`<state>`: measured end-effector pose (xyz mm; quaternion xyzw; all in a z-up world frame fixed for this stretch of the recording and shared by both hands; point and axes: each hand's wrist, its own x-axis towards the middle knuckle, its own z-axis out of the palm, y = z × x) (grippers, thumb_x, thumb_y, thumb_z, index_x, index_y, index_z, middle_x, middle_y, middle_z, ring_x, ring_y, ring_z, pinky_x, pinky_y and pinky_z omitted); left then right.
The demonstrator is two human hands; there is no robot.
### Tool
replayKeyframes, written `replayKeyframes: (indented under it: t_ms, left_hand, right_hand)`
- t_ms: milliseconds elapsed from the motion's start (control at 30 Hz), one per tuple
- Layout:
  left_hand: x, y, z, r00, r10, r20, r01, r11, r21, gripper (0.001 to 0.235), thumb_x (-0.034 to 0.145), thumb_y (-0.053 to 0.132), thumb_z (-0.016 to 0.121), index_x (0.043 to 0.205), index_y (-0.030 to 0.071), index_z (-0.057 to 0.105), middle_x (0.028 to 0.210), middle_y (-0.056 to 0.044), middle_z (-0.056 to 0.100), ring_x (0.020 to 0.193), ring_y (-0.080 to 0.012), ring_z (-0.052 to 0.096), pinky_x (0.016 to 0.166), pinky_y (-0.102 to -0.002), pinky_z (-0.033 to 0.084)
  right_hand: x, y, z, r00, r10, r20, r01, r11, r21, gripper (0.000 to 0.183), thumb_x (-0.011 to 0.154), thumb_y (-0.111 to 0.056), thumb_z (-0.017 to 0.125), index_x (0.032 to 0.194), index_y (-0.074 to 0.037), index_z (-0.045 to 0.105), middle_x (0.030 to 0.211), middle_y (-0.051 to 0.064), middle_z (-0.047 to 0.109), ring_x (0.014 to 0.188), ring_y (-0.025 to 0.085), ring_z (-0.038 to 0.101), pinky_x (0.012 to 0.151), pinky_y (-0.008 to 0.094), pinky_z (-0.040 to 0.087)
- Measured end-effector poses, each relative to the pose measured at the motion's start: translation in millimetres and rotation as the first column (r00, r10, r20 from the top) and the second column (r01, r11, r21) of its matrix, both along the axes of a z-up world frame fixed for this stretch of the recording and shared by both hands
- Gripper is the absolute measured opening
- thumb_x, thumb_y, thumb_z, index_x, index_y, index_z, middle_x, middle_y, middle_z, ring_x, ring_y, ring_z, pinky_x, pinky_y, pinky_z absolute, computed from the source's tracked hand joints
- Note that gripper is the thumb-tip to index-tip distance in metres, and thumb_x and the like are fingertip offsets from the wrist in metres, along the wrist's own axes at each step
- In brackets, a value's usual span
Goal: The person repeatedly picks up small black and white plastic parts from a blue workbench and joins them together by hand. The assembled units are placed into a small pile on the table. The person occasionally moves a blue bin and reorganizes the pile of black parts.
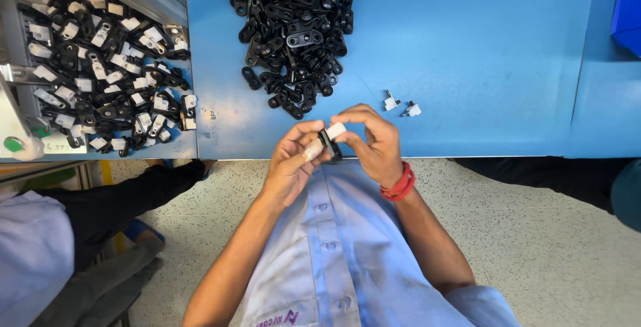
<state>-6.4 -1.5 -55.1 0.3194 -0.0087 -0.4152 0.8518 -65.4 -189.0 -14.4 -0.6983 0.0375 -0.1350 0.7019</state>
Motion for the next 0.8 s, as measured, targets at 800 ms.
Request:
replayKeyframes:
  t_ms: [800]
  left_hand:
    - [38,7,42,0.523,-0.335,0.784,-0.197,0.847,0.493,0.027,0.092,-0.017,0.061,0.113,0.0,0.057,0.128,-0.017,0.07,0.113,-0.0235,0.07,0.098,-0.033,0.058]
  right_hand:
    - [10,18,49,0.978,-0.168,-0.121,0.118,0.932,-0.343,0.025,0.098,0.002,0.067,0.123,-0.002,0.068,0.105,0.011,0.064,0.093,0.019,0.071,0.084,0.029,0.056]
